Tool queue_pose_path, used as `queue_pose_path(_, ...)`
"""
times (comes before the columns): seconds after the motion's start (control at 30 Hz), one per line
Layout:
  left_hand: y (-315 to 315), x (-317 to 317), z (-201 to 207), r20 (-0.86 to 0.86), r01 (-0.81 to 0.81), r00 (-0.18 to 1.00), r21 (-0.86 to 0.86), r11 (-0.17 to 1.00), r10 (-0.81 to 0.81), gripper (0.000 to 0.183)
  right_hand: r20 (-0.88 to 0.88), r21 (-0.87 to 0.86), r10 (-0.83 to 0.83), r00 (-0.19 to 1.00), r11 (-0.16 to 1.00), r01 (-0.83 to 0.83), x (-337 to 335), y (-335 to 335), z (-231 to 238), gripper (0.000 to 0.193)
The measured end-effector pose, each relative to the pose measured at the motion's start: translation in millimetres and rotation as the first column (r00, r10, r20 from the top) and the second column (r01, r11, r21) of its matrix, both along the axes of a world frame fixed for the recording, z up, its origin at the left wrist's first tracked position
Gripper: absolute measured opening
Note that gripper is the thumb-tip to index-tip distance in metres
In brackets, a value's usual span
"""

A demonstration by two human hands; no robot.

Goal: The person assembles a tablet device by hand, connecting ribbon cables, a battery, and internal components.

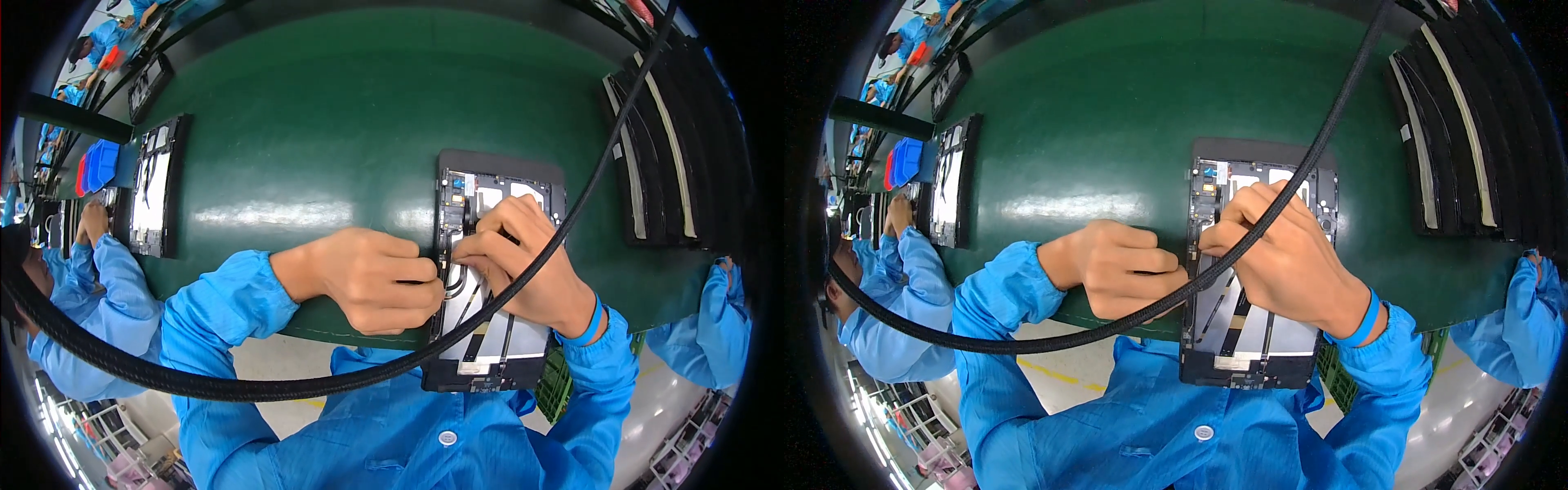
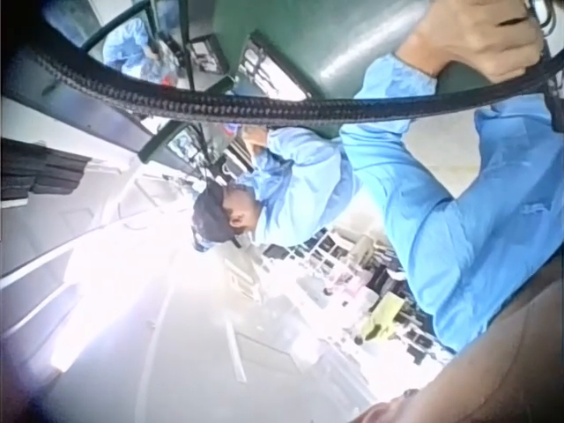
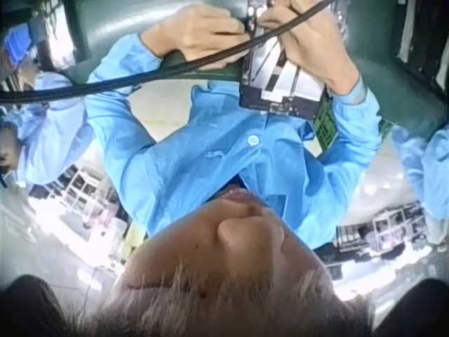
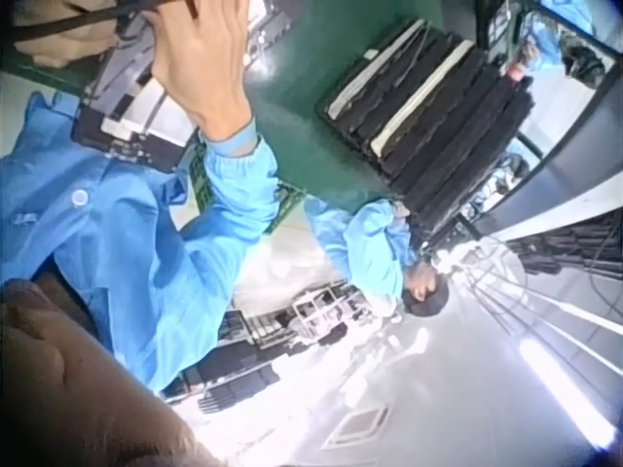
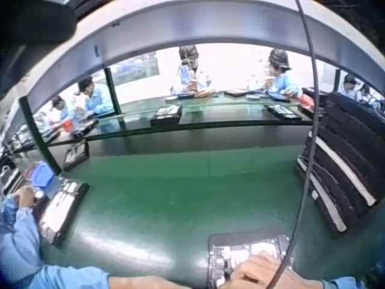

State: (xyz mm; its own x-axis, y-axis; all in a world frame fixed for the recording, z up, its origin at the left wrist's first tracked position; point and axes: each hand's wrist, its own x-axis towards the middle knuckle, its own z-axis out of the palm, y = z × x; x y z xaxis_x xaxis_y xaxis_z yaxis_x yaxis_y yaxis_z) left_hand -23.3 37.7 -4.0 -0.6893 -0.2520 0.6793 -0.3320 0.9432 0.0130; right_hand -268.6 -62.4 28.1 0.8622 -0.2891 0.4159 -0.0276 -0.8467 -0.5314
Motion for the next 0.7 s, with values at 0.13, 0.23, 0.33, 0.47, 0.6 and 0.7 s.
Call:
queue_pose_path(0.13, 2.0, -4.4, -4.1, -0.064, 0.007, 0.998, 0.055, 0.998, -0.003, 0.029, 0.027, 0.098, -0.004, 1.000, 0.995, 0.002, 3.4, 1.9, 6.9, 0.018)
queue_pose_path(0.23, -2.0, -7.6, -4.2, -0.068, 0.029, 0.997, 0.049, 0.998, -0.026, 0.027, 0.042, 0.223, -0.011, 0.999, 0.975, 0.001, 7.0, -3.6, 8.9, 0.016)
queue_pose_path(0.33, -1.7, -7.3, -3.4, -0.055, 0.033, 0.998, 0.030, 0.999, -0.032, 0.025, 0.035, 0.173, -0.019, 0.999, 0.985, 0.013, 15.4, -20.8, 10.3, 0.014)
queue_pose_path(0.47, -4.4, -5.2, -5.9, -0.089, -0.026, 0.996, 0.019, 0.999, 0.028, 0.025, 0.019, 0.367, -0.010, 1.000, 0.930, 0.002, 21.2, -30.9, 1.2, 0.008)
queue_pose_path(0.6, -11.8, 0.1, -0.1, -0.057, -0.037, 0.998, 0.079, 0.996, 0.041, 0.025, 0.026, 0.383, -0.049, 0.998, 0.923, 0.036, 19.8, -27.6, 4.3, 0.010)
queue_pose_path(0.7, -16.8, -1.7, -1.1, -0.087, 0.003, 0.996, 0.083, 0.997, 0.004, 0.023, 0.030, 0.407, -0.082, 0.996, 0.911, 0.062, 19.8, -28.5, 5.5, 0.011)
